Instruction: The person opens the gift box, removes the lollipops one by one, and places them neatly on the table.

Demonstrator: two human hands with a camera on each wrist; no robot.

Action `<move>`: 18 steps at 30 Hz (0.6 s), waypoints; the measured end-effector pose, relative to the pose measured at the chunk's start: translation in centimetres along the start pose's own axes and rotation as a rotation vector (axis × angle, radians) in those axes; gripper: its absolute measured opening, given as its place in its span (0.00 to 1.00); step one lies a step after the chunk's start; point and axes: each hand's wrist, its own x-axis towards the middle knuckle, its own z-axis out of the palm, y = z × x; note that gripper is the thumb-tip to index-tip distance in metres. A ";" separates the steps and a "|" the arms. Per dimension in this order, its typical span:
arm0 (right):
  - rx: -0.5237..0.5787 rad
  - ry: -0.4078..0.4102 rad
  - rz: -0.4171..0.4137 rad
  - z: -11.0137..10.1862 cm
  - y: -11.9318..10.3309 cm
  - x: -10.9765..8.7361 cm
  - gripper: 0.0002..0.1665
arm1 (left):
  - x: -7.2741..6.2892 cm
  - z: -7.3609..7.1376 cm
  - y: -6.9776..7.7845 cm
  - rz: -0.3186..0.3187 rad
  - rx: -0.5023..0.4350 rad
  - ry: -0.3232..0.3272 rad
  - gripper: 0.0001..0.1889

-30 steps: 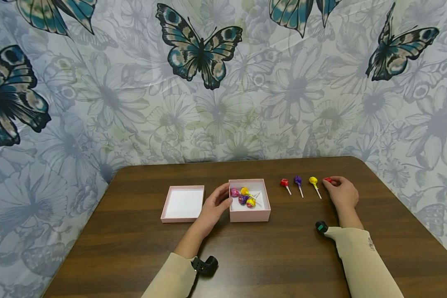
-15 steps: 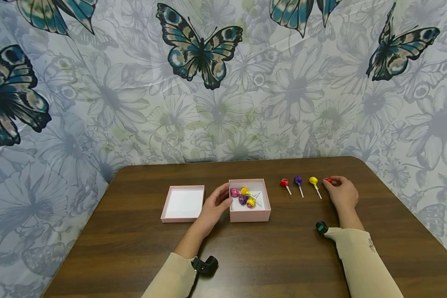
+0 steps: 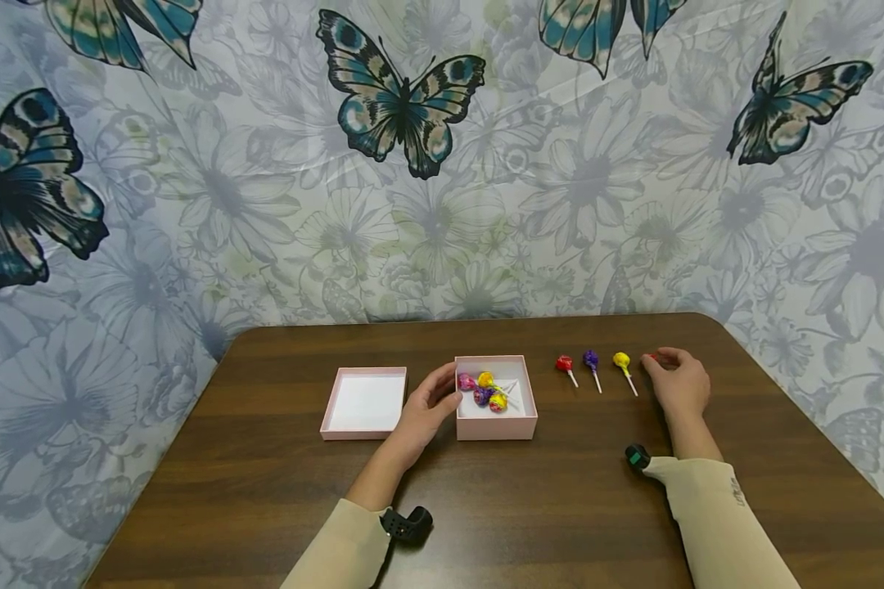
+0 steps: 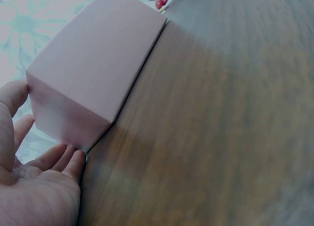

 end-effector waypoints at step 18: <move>0.068 0.065 -0.112 -1.1 -4.6 -1.6 0.26 | -0.1 0.0 0.1 0.008 -0.009 0.006 0.28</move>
